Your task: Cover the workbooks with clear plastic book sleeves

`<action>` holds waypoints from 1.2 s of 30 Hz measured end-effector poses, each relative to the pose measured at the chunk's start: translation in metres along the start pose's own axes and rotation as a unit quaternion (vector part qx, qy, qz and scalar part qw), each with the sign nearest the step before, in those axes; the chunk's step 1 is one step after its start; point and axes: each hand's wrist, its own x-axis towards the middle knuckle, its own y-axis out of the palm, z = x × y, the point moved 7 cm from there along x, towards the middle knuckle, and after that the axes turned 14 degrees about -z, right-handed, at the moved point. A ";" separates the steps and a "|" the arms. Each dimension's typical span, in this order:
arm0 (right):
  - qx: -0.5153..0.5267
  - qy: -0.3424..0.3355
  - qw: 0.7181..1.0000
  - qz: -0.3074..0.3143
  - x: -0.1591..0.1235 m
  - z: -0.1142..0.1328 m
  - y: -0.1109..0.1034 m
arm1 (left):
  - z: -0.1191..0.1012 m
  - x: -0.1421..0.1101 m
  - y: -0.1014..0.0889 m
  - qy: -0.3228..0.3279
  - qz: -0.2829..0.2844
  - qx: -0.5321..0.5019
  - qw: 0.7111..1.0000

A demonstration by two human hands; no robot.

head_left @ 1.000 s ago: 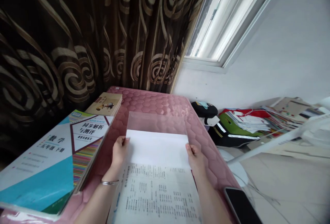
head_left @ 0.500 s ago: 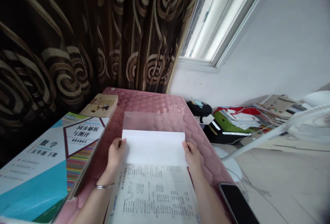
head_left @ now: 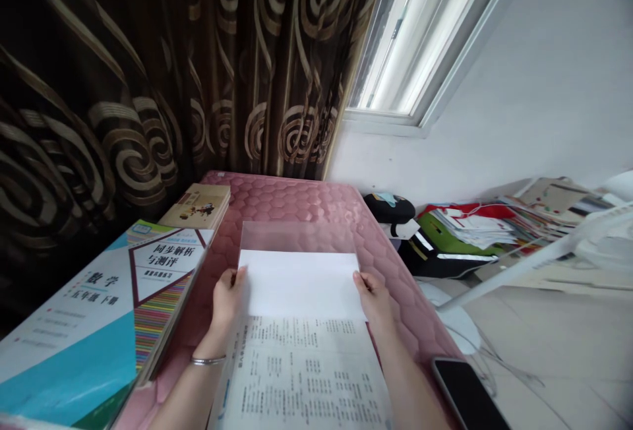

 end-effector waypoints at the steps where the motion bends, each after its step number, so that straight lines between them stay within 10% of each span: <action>1: 0.000 -0.002 1.000 -0.002 0.000 0.000 0.000 | 0.000 0.000 0.000 -0.002 0.002 -0.008 1.000; 36: -0.044 0.008 0.998 -0.036 0.001 0.001 -0.004 | -0.006 -0.005 0.000 -0.002 -0.010 -0.015 1.000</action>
